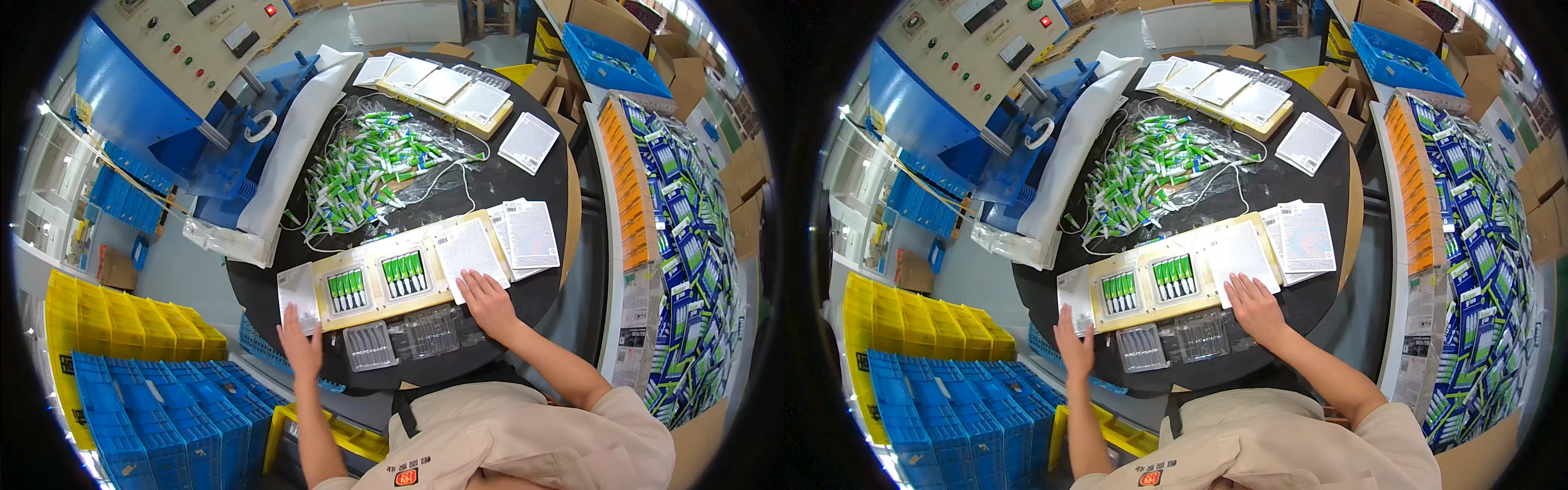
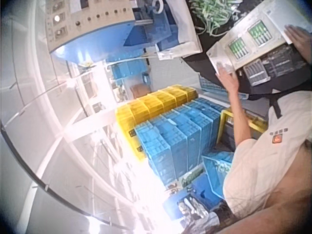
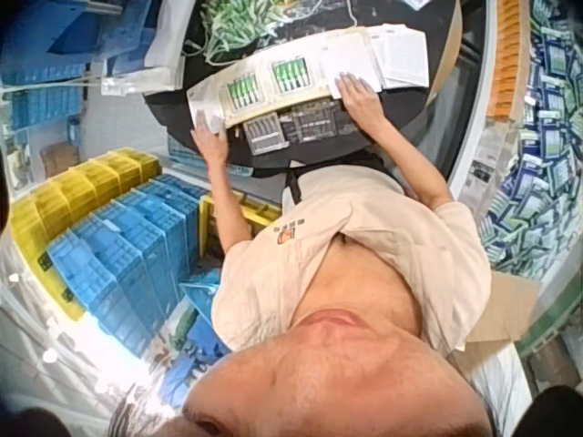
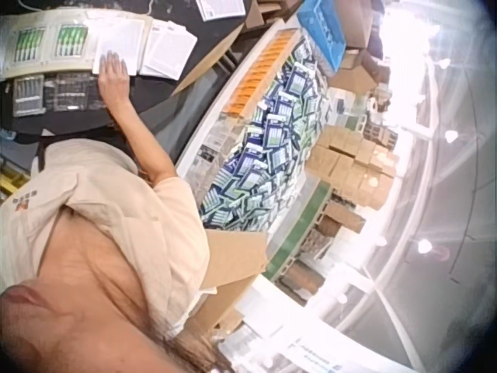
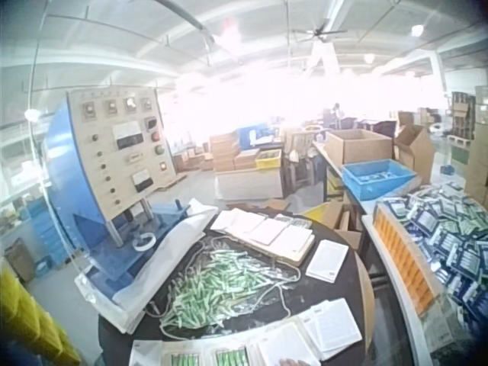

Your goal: The person places green cylindrical batteries into a yellow tray with multiple slots, then covers the tray with white paper sheets. The person repeats this process multiple times, handling batteries and paper sheets by hand.

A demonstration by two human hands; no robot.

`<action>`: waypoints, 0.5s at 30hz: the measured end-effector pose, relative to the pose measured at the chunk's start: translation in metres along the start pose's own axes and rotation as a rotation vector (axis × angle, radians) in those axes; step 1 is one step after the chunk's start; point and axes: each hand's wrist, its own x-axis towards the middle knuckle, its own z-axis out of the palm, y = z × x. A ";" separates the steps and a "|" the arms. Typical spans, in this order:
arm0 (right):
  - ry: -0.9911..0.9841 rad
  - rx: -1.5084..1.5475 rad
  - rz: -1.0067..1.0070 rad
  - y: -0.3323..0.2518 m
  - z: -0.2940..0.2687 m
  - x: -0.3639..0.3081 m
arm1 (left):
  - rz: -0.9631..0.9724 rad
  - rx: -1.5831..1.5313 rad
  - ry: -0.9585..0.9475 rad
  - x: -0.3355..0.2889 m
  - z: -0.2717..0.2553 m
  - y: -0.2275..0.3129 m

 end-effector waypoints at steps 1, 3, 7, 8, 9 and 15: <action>-0.009 -0.002 -0.012 0.002 0.001 0.000 | -0.014 -0.022 -0.062 0.004 -0.005 -0.017; -0.067 0.039 -0.040 0.007 -0.002 0.000 | 0.036 0.084 -0.268 0.004 -0.011 -0.043; -0.247 0.286 -0.056 0.024 -0.023 0.003 | 0.130 0.126 -0.434 0.022 -0.011 -0.076; -0.305 0.412 -0.040 0.030 -0.027 0.006 | 0.188 0.107 -0.379 0.025 -0.010 -0.080; -0.310 0.588 -0.019 0.036 -0.033 0.008 | 0.230 0.067 -0.366 0.032 -0.010 -0.084; -0.330 -0.016 0.329 0.121 -0.054 0.004 | 0.360 0.090 -0.473 0.051 -0.014 -0.093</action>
